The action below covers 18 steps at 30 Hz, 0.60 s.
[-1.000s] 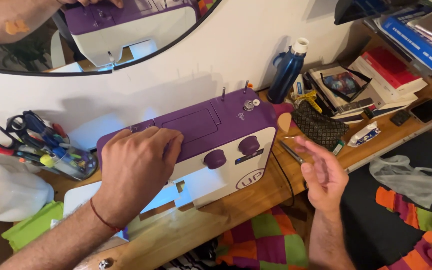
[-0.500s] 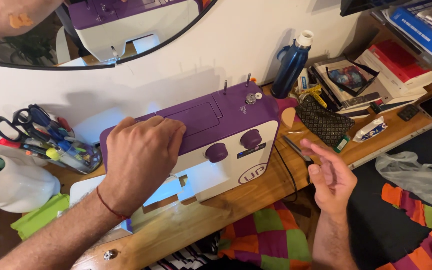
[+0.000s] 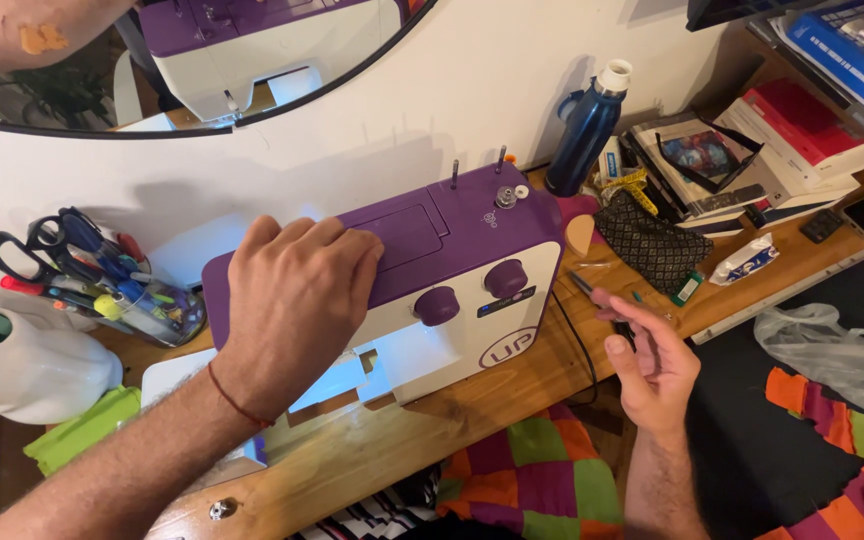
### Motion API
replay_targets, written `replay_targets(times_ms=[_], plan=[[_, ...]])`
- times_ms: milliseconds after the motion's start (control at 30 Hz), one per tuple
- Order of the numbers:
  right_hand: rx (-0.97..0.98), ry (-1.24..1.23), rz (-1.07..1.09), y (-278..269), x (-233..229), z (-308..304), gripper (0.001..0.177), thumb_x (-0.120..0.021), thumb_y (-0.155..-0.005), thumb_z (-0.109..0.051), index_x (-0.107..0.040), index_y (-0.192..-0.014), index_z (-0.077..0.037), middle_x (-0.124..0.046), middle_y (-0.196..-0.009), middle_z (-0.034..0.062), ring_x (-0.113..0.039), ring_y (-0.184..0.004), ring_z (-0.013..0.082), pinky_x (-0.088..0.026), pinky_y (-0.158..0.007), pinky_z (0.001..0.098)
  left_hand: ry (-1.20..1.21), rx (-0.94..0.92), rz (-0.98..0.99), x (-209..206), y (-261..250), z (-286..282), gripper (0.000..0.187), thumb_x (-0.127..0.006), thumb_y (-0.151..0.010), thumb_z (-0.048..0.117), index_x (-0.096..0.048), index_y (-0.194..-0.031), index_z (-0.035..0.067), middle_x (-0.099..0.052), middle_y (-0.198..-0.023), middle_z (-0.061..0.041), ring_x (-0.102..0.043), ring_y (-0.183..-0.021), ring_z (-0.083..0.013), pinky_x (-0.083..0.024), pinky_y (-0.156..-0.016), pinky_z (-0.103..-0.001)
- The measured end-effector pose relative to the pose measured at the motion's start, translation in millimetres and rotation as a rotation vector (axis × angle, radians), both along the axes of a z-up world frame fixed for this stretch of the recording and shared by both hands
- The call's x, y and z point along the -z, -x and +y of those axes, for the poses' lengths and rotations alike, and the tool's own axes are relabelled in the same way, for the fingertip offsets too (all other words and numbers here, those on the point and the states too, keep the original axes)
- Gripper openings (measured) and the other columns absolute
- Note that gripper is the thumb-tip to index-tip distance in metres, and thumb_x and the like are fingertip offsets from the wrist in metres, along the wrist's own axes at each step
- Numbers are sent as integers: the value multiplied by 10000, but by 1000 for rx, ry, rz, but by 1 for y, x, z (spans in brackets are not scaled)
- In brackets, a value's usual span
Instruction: Threading a sewing machine and sewing pieces of colorful fabric together
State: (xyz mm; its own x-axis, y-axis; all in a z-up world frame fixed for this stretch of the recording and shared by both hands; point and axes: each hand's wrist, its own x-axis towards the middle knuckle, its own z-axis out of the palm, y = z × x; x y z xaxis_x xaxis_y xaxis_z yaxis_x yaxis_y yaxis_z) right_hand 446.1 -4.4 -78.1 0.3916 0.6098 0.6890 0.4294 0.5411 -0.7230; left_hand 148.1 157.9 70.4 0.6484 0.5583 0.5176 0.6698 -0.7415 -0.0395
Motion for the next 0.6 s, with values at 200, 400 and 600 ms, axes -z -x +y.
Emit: replay_targets(times_ms=[200,400,600], plan=[[-23,-6,0,-1,2,-1,330,-638,-932,26,-598,-1223,177,-660,-1217,368,-668,-1171,427,-557,-981,528,-66,83,-50,10,-11,15,208,-668,-990,243,-742,-817,154,-642,-714,-18,-663,-724,-251,-412,-699,-364],[-88,88,-28,-7,1,-15,350,-600,-994,-59,-554,-1309,86,-635,-1316,323,-659,-1280,425,-598,-1091,459,-75,11,89,-1,-25,26,212,-657,-973,361,-776,-865,223,-648,-1428,-75,-491,-1408,-343,-376,-1030,-525],[-77,97,4,-6,2,-15,363,-603,-991,-82,-553,-1299,106,-632,-1307,341,-658,-1266,427,-594,-1059,452,-55,20,55,-6,-28,31,186,-689,-951,303,-812,-813,298,-683,-992,36,-560,-967,-283,-382,-855,-467]])
